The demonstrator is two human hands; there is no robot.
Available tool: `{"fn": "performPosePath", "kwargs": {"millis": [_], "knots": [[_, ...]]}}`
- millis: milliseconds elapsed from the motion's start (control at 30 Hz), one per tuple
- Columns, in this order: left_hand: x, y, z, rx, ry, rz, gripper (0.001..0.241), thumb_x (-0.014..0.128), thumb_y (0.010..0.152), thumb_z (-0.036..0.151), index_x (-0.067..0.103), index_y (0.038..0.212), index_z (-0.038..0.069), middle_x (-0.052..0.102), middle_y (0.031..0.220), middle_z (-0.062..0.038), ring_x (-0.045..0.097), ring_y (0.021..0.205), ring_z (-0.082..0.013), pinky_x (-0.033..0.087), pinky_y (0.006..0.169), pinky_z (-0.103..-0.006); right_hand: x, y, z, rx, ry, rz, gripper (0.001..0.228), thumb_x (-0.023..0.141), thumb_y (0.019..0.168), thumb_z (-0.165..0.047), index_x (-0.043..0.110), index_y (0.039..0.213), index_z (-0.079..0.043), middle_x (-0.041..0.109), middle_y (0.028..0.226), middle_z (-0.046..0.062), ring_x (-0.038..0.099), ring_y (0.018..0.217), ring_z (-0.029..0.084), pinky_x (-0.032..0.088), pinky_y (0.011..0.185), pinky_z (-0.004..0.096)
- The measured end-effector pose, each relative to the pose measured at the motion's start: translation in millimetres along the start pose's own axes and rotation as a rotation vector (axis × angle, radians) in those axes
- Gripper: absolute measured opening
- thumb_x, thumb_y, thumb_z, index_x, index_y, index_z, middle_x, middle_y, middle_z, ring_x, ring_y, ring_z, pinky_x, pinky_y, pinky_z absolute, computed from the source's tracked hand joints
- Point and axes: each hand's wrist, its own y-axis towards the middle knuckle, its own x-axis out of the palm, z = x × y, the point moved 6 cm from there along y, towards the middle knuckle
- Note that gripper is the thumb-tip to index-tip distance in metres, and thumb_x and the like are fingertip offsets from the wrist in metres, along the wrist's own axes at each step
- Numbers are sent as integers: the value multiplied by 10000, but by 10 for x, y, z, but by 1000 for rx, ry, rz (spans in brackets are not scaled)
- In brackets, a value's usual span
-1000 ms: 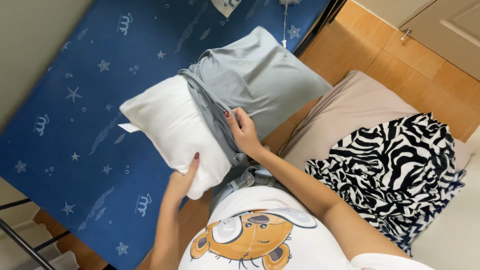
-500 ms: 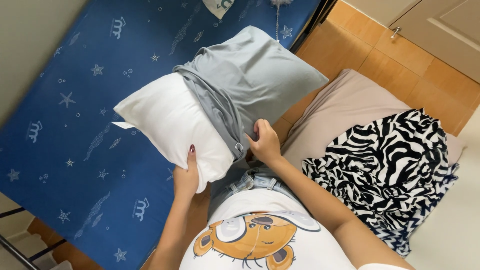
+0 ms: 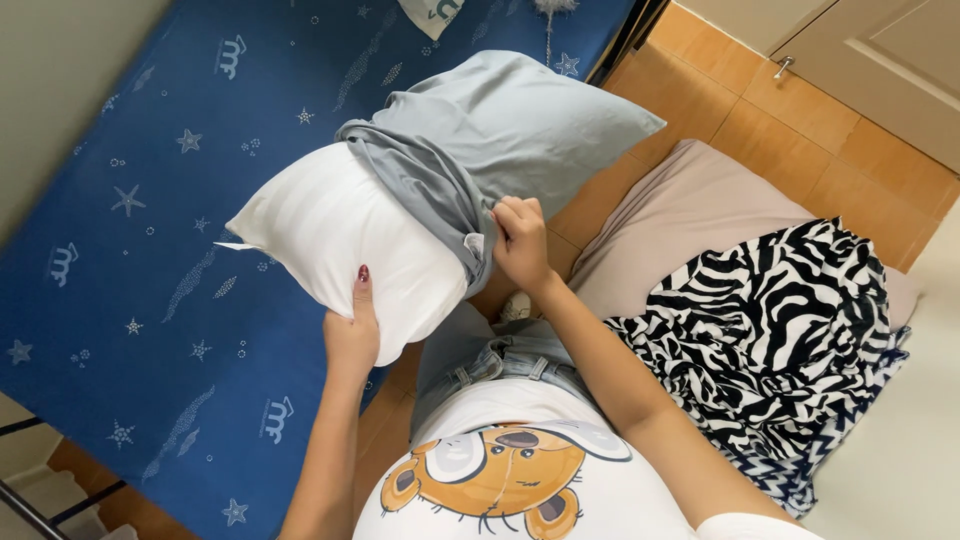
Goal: Removing a pillowcase, folding it, and dusting the pillow.
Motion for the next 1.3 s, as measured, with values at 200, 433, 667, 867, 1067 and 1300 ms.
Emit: {"fn": "performPosePath", "kwargs": {"millis": [200,433,667,867,1067,1300], "knots": [[-92,47,14,-35,5,24,585,561,1030,453,652,1208,-97,739,1100,-221,690,1027,-238,505,904,-319,-15,191,385,-6,-148,2,278,706,984,-90,530,780,-21,517,771,137,498,746,339,389,737,427],[-353,-23,-84,-22,58,41,574,580,1015,438,659,1206,-97,738,1109,-223,684,1047,-244,497,906,-329,-130,187,1471,58,-295,24,364,710,1021,-203,537,744,-41,548,761,137,517,711,353,363,699,429],[-558,52,-1110,-279,250,-77,719,526,1041,541,701,1086,-155,736,965,-281,679,940,-289,519,856,-359,50,-74,1560,121,-335,-59,378,687,1023,-286,567,735,-72,570,760,105,559,735,329,359,686,427],[-798,34,-2957,-568,256,-200,858,506,1042,633,694,1032,-204,693,821,-225,654,804,-277,537,784,-406,376,-815,1538,142,-286,-302,399,677,1000,-330,573,706,-81,551,732,90,564,734,316,374,684,427],[-797,485,-2700,-528,699,-208,768,547,935,617,562,1345,-32,683,1146,-291,673,1049,-404,547,899,-510,484,-1203,1475,190,-261,-346,338,678,971,-332,619,752,-81,557,788,94,564,793,322,402,715,438],[-332,1640,-1906,-2,888,-136,516,565,980,454,632,1337,88,612,1352,-221,571,1246,-425,475,1019,-507,546,-1504,1818,346,-209,-351,300,695,964,-342,685,817,-80,560,850,106,559,864,330,413,750,436]]}}
